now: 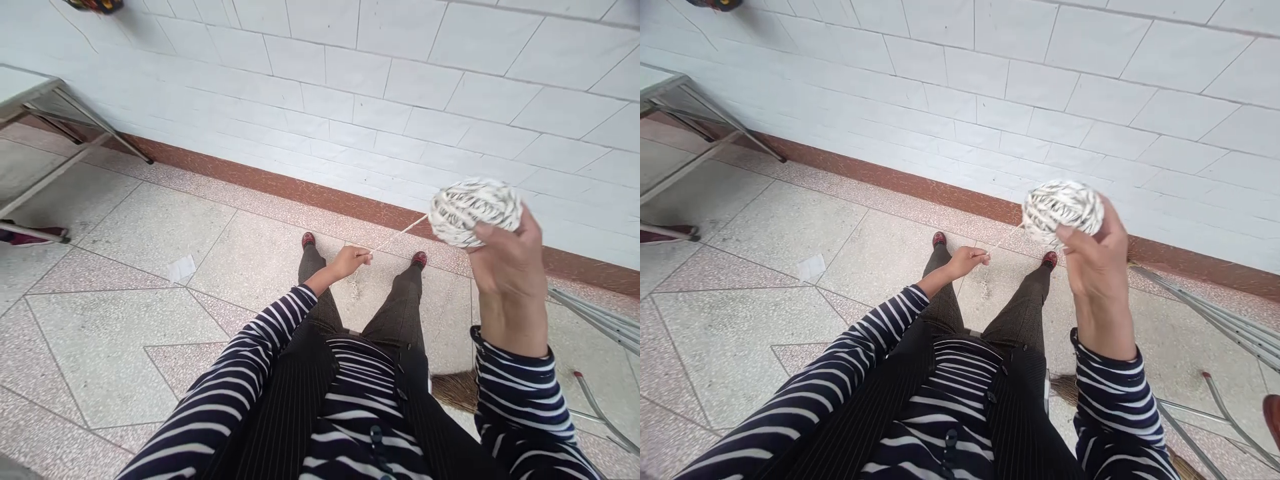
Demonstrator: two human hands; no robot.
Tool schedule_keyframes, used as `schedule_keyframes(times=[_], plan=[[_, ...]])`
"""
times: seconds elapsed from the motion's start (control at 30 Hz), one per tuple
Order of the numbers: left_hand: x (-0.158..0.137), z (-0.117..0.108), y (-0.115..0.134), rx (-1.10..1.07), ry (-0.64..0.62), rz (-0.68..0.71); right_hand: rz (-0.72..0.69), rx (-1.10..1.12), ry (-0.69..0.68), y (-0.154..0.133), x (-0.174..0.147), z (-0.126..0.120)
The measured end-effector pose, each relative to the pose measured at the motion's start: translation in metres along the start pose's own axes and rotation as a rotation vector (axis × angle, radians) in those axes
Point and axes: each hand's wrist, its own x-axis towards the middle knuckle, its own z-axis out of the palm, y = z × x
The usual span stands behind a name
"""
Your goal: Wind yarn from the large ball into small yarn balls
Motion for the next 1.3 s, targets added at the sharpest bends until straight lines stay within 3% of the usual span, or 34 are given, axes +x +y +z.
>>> schedule_keyframes(times=[0.1,0.2,0.3,0.43,0.57,0.67,0.8,0.9,1.03,1.2,1.3], plan=[[-0.015,0.002,0.004,0.04,-0.122,0.015,-0.212,-0.106,0.079,0.014,0.015,-0.005],[-0.037,0.0,0.019,0.122,-0.225,0.07,-0.293,-0.494,0.158,0.054,0.031,-0.018],[-0.057,-0.007,0.042,0.182,-0.258,0.158,-0.129,-0.755,0.183,0.103,0.036,-0.041],[-0.066,-0.02,0.072,0.196,-0.268,0.239,0.051,-0.743,0.077,0.157,0.017,-0.066],[-0.048,-0.038,0.085,0.292,-0.165,0.266,0.241,-0.615,-0.074,0.182,-0.02,-0.071],[-0.025,-0.05,0.082,0.393,-0.053,0.253,0.375,-0.449,-0.26,0.181,-0.05,-0.062],[-0.004,-0.046,0.066,0.373,-0.088,0.249,0.485,-0.229,-0.398,0.159,-0.078,-0.045],[-0.001,-0.027,0.052,0.249,-0.136,0.232,0.491,-0.114,-0.363,0.136,-0.08,-0.035],[-0.004,-0.006,0.034,0.076,-0.126,0.186,0.434,-0.042,-0.27,0.107,-0.058,-0.034],[-0.004,-0.006,0.013,0.001,-0.178,0.092,0.23,-0.016,-0.075,0.08,-0.028,-0.038],[-0.004,-0.009,0.006,-0.085,-0.192,0.068,0.135,-0.006,-0.069,0.071,-0.019,-0.034]])
